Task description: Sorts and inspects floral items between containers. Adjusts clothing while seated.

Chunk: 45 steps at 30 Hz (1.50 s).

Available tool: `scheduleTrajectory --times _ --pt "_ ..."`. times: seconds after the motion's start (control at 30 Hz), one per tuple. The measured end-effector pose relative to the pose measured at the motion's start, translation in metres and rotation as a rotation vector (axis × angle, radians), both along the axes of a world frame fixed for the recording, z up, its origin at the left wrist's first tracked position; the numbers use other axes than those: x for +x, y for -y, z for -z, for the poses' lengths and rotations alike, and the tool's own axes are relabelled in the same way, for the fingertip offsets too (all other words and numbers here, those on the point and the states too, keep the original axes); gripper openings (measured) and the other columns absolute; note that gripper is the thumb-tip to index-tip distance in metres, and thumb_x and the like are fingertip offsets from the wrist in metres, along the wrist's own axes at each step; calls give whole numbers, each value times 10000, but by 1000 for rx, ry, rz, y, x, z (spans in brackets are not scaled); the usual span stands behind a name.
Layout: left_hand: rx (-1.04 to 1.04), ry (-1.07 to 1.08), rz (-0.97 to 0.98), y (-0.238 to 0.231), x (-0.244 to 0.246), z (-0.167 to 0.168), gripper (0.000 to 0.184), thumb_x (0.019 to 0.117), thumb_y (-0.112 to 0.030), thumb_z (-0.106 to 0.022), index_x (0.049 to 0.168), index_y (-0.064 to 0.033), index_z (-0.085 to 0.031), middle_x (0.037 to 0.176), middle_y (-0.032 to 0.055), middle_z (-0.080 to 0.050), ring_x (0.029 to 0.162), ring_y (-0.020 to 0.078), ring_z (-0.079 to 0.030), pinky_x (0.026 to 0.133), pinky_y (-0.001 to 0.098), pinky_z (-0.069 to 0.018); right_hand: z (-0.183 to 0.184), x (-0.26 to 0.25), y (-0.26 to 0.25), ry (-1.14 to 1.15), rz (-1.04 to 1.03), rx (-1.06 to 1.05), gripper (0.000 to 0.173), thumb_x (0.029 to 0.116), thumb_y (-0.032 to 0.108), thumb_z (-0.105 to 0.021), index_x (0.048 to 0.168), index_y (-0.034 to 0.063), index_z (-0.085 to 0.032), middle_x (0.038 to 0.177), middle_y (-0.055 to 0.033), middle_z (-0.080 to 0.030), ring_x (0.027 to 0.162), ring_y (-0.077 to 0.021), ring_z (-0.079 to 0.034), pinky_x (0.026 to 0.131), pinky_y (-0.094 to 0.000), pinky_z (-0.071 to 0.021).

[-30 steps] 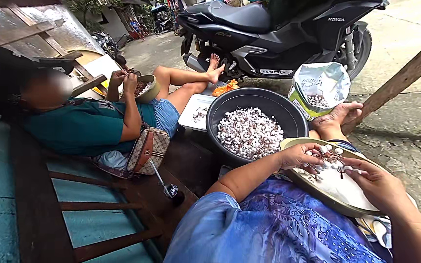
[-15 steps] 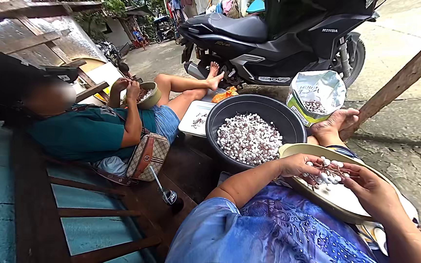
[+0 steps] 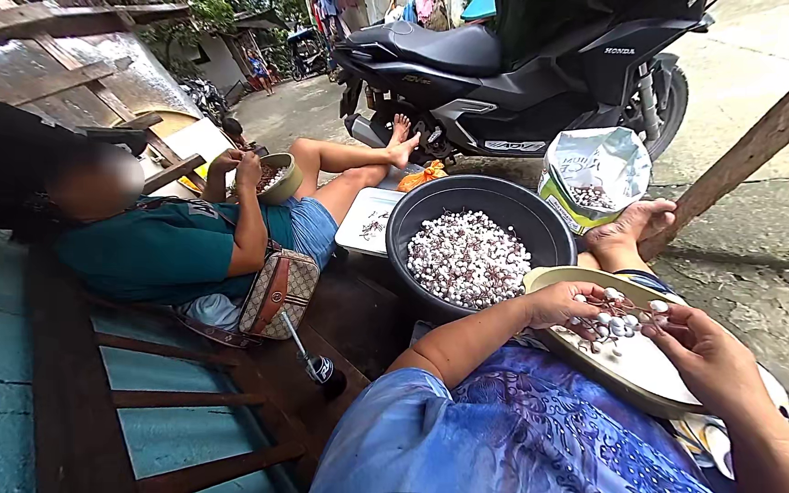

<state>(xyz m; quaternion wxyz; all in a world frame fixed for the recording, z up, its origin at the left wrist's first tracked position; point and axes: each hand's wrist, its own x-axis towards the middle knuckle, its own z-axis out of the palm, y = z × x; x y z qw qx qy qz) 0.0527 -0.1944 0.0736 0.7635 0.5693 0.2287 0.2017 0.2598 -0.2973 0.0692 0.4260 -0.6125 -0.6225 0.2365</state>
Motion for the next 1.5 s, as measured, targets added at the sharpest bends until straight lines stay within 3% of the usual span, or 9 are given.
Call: scheduleTrajectory --times 0.3,0.47,0.6,0.77,1.03,1.17,1.3,1.37,1.5 --pt "8 -6 -47 0 -4 -1 264 1004 43 -488 1267 33 -507 1062 103 -602 805 158 -646 676 344 -579 -1 6 2 33 106 49 302 979 211 -571 1149 -30 -634 947 -145 -687 787 -147 -652 755 -369 -546" --pt "35 -9 -49 -1 -7 -2 269 993 42 -489 1262 35 -505 1058 92 -602 810 150 -644 683 335 -576 3 16 2 197 49 52 501 887 62 -719 1369 -16 -604 1390 -340 -525 1196 -526 -556 906 -693 -459" --pt "191 -86 65 9 1 -6 270 980 55 -557 1248 86 -552 1062 139 -635 780 156 -654 664 325 -581 4 0 5 101 -96 76 657 874 254 -708 1457 12 -525 1430 -268 -535 1130 -360 -653 893 -497 -573" --pt "259 -160 114 13 5 -7 302 983 42 -565 1281 94 -578 1099 174 -648 775 151 -648 663 308 -568 7 -11 5 79 -117 140 397 935 113 -617 1322 33 -663 1200 -200 -673 876 -196 -682 786 -360 -580" --pt "245 -164 60 4 2 -4 226 990 -13 -591 1193 83 -617 1075 134 -665 841 137 -649 733 312 -569 6 4 2 134 -8 128 320 962 108 -546 1223 26 -712 1141 -196 -678 900 -239 -672 801 -420 -563" --pt "241 -153 -53 -1 0 -3 214 996 -25 -583 1182 73 -620 1055 102 -673 847 97 -634 755 286 -547 -1 10 2 228 83 113 339 925 -72 -563 1219 6 -710 1189 -281 -642 953 -400 -656 808 -581 -525" --pt "125 -102 -153 -5 1 1 208 1015 -28 -550 1197 60 -601 1043 90 -645 843 106 -619 749 293 -547 -2 17 2 269 -32 -14 619 777 -93 -778 1367 27 -634 1434 -319 -520 1291 -544 -512 1007 -737 -411" --pt "98 -89 -132 -4 4 0 205 1019 -29 -546 1201 52 -595 1034 83 -643 843 114 -625 747 305 -554 0 14 2 237 -83 -13 658 779 -36 -790 1404 19 -593 1472 -315 -488 1312 -529 -503 1019 -711 -422" --pt "102 -80 -1 6 9 -7 232 1014 -7 -547 1231 66 -585 1090 106 -650 851 127 -642 742 310 -568 1 -1 3 98 -119 -50 644 907 130 -693 1503 33 -467 1452 -252 -532 959 -329 -707 831 -493 -589"
